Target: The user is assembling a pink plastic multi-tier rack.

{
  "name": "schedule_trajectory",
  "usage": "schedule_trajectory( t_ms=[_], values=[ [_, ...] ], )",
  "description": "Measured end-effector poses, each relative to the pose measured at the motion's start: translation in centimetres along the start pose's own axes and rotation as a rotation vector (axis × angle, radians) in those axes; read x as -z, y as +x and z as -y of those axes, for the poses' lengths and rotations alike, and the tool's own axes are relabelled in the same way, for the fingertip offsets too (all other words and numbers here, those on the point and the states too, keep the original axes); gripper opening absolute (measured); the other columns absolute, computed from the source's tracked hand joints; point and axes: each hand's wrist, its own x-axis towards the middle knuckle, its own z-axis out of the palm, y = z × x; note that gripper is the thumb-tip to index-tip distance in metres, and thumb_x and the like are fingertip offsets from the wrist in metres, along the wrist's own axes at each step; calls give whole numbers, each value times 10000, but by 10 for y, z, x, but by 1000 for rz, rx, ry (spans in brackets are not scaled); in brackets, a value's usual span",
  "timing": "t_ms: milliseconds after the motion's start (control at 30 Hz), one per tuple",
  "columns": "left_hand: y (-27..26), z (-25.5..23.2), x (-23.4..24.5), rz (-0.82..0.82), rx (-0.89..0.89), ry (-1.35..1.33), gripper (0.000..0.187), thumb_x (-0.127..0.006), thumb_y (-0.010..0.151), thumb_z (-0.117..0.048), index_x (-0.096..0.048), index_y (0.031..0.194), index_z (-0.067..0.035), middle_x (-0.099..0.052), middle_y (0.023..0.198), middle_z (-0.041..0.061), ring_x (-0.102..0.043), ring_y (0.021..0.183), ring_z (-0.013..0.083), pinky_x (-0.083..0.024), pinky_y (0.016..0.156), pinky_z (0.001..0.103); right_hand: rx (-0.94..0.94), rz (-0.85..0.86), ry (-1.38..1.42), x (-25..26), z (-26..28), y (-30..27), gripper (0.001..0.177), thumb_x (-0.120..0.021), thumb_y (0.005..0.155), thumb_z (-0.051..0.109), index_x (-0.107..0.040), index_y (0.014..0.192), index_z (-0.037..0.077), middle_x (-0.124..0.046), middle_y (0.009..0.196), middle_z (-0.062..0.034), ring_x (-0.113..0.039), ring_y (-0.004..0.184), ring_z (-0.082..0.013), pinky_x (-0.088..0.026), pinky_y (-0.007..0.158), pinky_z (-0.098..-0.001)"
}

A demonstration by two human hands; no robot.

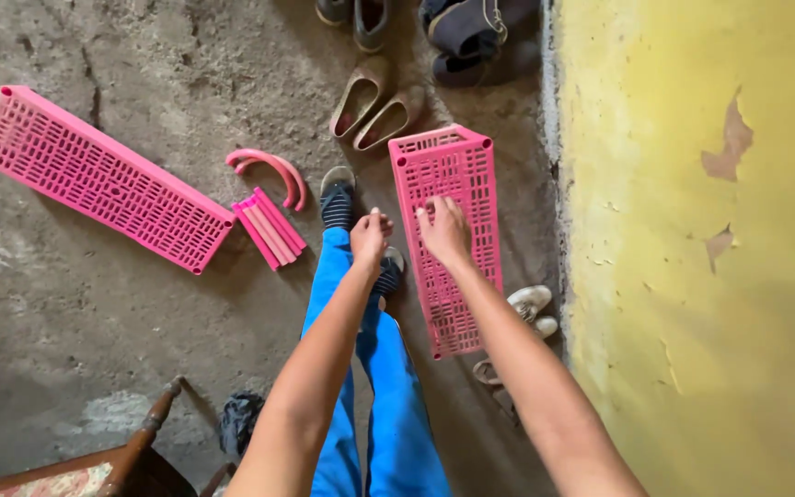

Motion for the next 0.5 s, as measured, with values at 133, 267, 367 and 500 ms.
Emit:
schedule_trajectory(
  t_ms=[133, 267, 367, 500],
  values=[
    [22, -24, -13, 33, -15, 40, 377, -550, 1029, -439, -684, 985, -89, -748, 883, 40, -705, 796, 133, -460, 571, 259, 9, -13, -46, 11, 19, 40, 264, -659, 942, 297, -664, 1100, 85, -669, 1121, -138, -626, 1106, -355, -495, 928, -487],
    [39, -44, -24, 52, 56, 77, 377, -570, 1012, -437, -689, 989, -80, -746, 883, 24, -705, 789, 129, -457, 552, 259, -7, 50, -109, 15, 33, 70, 355, -671, 935, 336, -653, 1170, 71, -652, 1227, -136, -581, 1194, -349, -445, 1007, -521],
    [64, -60, -34, 72, 43, 127, 457, -526, 1015, -488, -703, 1009, -67, -753, 864, 21, -708, 765, 124, -483, 545, 264, 90, 66, -197, -3, 36, 103, 464, -700, 888, 376, -646, 1209, 46, -628, 1296, -150, -534, 1273, -347, -358, 1069, -561],
    [103, -54, -49, 72, 133, 152, 631, -408, 1035, -590, -707, 1036, -35, -713, 823, 35, -645, 697, 142, -469, 511, 296, 125, 185, -439, -39, 30, 131, 644, -744, 792, 463, -637, 1205, -19, -597, 1306, -196, -471, 1308, -373, -142, 1110, -650]
  ],
)
